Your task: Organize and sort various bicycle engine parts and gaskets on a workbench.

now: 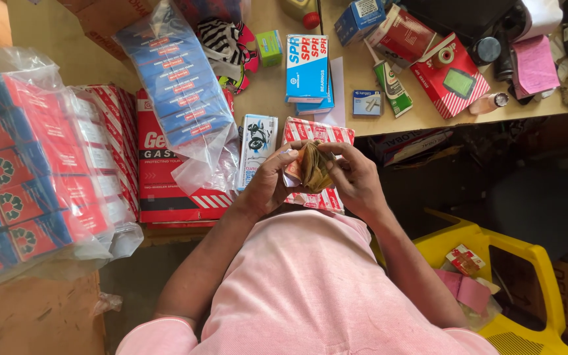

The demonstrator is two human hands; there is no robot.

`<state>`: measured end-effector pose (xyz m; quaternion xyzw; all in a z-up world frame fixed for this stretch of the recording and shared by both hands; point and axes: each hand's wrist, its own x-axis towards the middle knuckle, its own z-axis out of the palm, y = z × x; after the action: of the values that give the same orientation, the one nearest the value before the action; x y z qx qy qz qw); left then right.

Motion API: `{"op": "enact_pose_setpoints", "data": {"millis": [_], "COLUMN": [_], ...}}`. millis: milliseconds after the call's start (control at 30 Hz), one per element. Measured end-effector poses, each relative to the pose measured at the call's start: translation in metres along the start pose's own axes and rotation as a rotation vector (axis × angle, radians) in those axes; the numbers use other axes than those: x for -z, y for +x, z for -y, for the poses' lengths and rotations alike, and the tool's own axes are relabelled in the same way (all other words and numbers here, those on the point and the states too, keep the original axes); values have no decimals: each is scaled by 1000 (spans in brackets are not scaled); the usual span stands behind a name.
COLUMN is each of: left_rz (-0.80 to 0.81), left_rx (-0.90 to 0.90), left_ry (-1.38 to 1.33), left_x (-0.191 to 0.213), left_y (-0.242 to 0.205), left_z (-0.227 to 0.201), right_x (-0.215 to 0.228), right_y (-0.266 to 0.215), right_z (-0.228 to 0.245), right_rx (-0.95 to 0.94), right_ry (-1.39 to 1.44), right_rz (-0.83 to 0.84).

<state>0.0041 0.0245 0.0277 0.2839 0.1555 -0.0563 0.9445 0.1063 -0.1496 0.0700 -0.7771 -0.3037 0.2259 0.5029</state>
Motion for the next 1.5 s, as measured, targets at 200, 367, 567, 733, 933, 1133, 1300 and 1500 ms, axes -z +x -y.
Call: {"op": "enact_pose_setpoints", "data": {"millis": [200,367,567,733,933,1133,1300,1500], "left_rz": [-15,-35,118,26,26,-73,-115,-98], "left_rx": [-25,-27,-40,-72,-31,-77,-99,-112], "left_ry": [14,32,-100,93,19,-17,-20,-31], "left_x": [7,-4,-4,11,-8,1,-8,-2], "left_y": [5,1,8,2,-3,9,6,5], "left_z": [12,3,7,14,0,19,9,12], "right_x": [-1,-3,3,-4,-5,-18,-18,-16], "right_y": [-2,-1,-9,-8,-10,-2,-2,0], "right_z": [-3,3,-9,-4,-4,27,8,4], "right_rx": [-56,-24,-24,5,155,383,255,286], "right_ry": [34,36,97,217,-101,-432,-412,-331], "right_rz": [-7,-7,31,100,-2,-217,-224,-206]}}
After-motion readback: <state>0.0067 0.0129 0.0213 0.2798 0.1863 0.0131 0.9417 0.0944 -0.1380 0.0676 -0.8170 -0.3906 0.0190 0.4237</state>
